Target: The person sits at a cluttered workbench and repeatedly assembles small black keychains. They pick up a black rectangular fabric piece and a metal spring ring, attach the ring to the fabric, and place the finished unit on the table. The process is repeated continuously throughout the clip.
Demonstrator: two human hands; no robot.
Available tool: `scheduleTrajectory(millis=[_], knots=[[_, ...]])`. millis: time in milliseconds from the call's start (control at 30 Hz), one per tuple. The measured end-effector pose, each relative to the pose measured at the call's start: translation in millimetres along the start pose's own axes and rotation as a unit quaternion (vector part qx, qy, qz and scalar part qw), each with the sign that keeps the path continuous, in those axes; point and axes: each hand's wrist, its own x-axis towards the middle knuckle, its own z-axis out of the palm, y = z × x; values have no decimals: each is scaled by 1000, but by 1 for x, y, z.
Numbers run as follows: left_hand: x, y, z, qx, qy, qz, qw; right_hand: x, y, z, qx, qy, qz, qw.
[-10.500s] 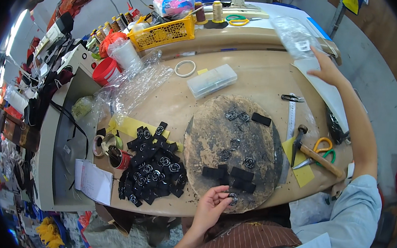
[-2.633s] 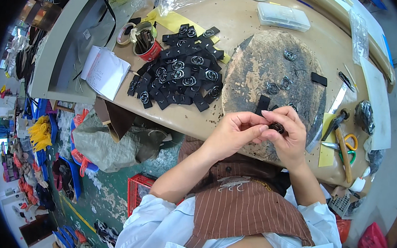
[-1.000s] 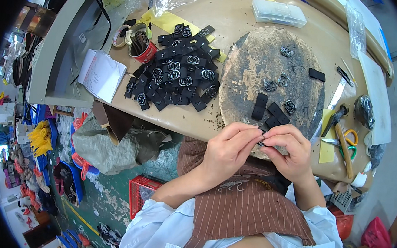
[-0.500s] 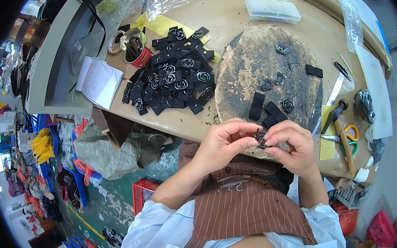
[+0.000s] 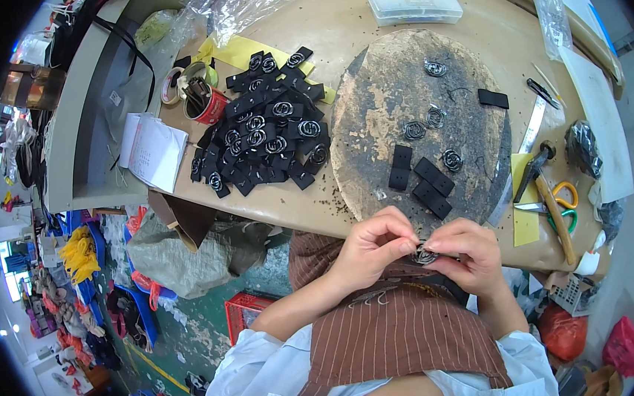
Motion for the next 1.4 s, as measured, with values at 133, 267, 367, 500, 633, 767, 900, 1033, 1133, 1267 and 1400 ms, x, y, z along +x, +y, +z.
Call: scheduleTrajectory(millis=[133,267,367,500,633,767,900,1033,1133,1267,1400], knots=[[27,15,7,205,-22,-5,979,-11,0,-19,-30,45,-27,998],[71,26,8,577,109,74,806,-12,-4,-30,-5,123,-11,992],[85,26,-8,663,73,50,743,-12,-7,-27,0,79,13,997],[74,41,-15,732,26,35,680,-10,-7,-20,-20,27,56,998],[61,29,-11,802,31,91,590,-3,1,-11,-37,9,92,995],[59,46,-14,450,92,-14,888,-2,-2,-10,47,39,47,997],[26,49,18,84,70,-85,990,10,-4,-7,101,48,-27,993],[17,55,27,45,66,-81,994,16,-4,-3,69,48,-44,995],[14,60,27,45,64,-74,994,14,-4,-2,71,61,-54,994],[11,63,27,65,51,-60,995,15,-6,-2,67,58,-40,995],[3,64,28,140,31,-86,986,12,-7,1,66,82,16,994]])
